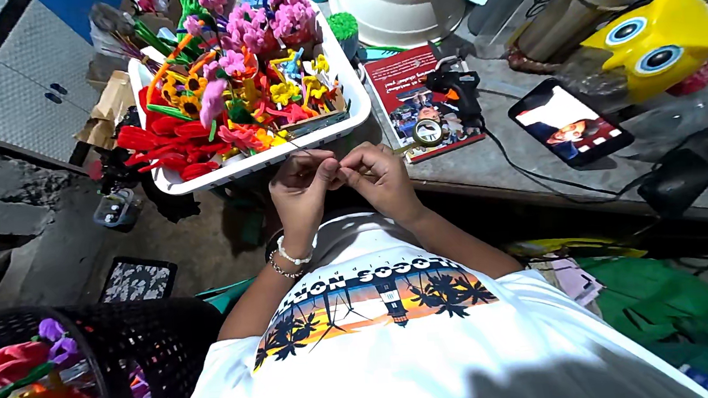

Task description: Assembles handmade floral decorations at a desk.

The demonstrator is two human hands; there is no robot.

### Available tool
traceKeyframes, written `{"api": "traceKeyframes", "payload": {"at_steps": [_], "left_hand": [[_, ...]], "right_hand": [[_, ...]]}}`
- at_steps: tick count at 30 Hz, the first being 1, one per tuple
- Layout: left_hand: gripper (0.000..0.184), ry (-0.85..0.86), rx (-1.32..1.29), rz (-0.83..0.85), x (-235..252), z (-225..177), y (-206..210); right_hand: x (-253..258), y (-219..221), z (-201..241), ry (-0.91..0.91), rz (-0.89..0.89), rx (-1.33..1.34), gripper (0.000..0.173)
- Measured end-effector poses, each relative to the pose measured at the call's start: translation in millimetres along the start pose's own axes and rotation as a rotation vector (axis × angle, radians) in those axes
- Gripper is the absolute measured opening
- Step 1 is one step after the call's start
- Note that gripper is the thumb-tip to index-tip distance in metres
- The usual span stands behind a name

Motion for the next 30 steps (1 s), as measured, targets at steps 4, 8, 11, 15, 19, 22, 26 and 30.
{"api": "traceKeyframes", "payload": {"at_steps": [4,8,11,15,19,22,26,30], "left_hand": [[0.024,-0.008,0.073,0.066,4,-9,-5],[0.03,-0.085,0.102,0.151,6,-12,-3],[0.032,-0.12,0.102,0.183,8,-14,-3],[0.031,-0.127,0.103,0.215,8,-10,3],[0.024,0.032,0.421,0.237,10,-10,11],[0.017,0.196,0.698,0.205,8,-17,11],[0.017,0.209,0.889,0.271,7,-19,14],[0.025,0.128,0.887,0.352,7,-9,13]], "right_hand": [[1,1,-10,0.112,0.073,0.196,0.008],[0,7,-12,0.198,0.186,0.46,0.006],[-1,12,-13,0.237,0.296,0.593,0.009],[-2,12,-13,0.201,0.261,0.522,0.006],[0,0,-9,0.115,0.127,0.165,0.008],[1,-5,-4,0.008,0.045,-0.029,0.009],[-2,-10,4,-0.09,-0.035,-0.268,0.011],[-3,-13,11,-0.14,0.025,-0.42,0.013]]}}
Point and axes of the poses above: each hand's wrist, its own x-axis towards the middle knuckle, its own y-axis out of the palm, z = x × y, the point moved 7 cm from there along x, towards the middle knuckle, and after that the axes turned 8 degrees about z, right-handed, at the moved point
